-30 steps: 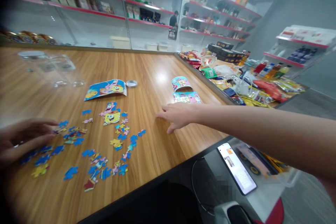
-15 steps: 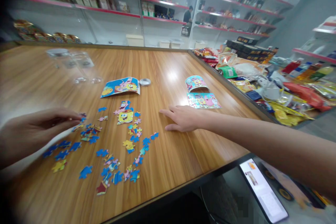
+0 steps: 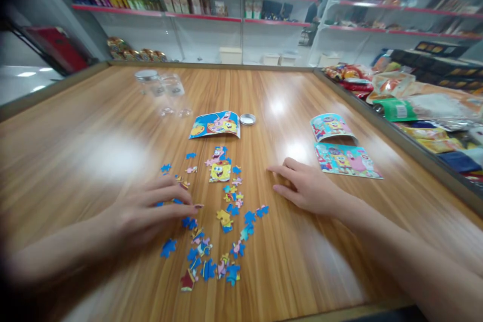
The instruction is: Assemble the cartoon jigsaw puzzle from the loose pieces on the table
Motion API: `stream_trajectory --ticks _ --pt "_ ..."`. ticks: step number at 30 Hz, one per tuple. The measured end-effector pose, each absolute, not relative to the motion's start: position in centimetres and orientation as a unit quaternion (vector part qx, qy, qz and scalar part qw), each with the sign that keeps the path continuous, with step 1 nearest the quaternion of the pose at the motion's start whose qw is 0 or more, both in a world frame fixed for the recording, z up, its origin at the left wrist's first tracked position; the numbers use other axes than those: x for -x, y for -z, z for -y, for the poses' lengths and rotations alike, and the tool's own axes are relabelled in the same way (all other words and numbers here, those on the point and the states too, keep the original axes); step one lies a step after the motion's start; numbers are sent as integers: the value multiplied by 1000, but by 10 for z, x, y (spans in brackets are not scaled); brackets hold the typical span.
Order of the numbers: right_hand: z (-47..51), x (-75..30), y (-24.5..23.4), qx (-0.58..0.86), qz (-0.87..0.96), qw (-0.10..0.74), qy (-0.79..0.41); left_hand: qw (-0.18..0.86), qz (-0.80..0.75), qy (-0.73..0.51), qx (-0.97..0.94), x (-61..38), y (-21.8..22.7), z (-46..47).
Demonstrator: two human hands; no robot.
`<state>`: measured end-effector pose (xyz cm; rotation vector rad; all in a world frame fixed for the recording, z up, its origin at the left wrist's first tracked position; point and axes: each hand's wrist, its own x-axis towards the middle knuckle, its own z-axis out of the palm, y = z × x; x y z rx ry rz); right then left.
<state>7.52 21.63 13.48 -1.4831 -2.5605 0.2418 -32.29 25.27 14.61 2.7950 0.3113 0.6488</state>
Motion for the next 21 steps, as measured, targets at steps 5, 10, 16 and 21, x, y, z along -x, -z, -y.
stream_trajectory --ticks 5,10,16,21 --pt "-208 -69 -131 470 862 167 -94 128 -95 -178 -971 311 -144 -242" --pt "-191 -39 -151 377 895 207 -120 110 -100 -183 -972 314 -138 -244" --pt "-185 7 -170 248 951 177 -49 84 -84 -172 -978 323 -149 -249" --pt "-176 21 -140 257 940 222 -37 48 -64 -163 -983 335 -161 -252"
